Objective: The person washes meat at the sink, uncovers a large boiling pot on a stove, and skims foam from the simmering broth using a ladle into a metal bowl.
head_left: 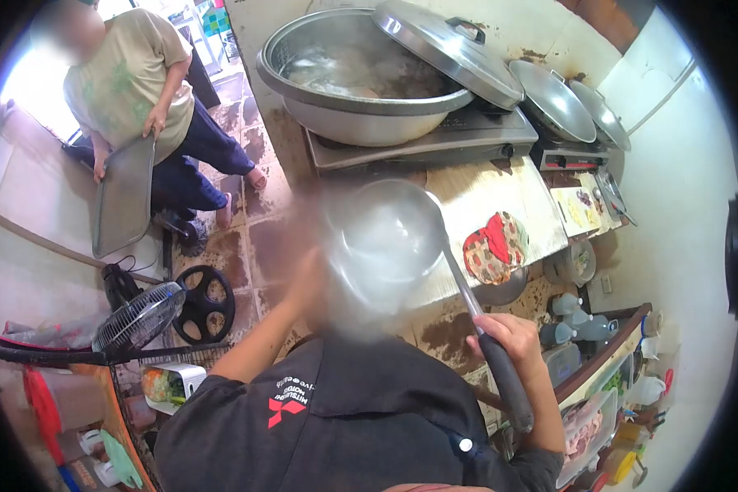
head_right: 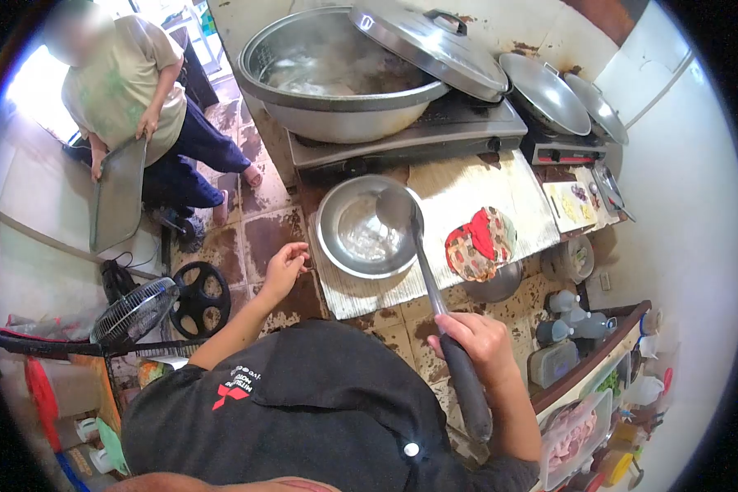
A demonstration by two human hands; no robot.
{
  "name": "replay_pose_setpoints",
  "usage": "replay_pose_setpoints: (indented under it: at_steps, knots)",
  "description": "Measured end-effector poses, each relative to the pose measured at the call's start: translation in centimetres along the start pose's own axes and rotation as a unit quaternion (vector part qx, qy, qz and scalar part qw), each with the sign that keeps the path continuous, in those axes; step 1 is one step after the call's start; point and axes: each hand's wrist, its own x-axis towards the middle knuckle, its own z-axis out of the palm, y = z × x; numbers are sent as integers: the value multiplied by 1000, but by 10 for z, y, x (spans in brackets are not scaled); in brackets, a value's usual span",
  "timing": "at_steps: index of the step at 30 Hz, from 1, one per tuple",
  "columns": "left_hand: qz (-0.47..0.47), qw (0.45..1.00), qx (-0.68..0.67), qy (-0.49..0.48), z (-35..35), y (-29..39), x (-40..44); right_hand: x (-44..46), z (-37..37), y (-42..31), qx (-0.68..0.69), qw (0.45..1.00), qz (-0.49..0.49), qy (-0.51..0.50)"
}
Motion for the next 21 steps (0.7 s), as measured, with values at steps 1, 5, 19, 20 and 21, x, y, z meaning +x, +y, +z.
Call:
replay_pose_setpoints:
  at_steps: [1, 5, 19, 20, 21]
  knots:
    - [13, 1000, 18, 8, -3, -11, 4, 2, -4, 0, 26, 999, 34, -3]
    - [-10, 998, 59, 30, -12, -33, 9, -9, -15, 21, 276, 898, 292, 180]
    - [-120, 974, -55, 182, 2, -30, -42, 116, -124, 103, 393, 841, 178, 325]
    - [-129, 967, -71, 207, 10, -37, -48, 137, -119, 113, 390, 860, 139, 298]
    - [-147, 959, -56, 234, 20, -35, -58, 156, -114, 121, 387, 872, 122, 274]
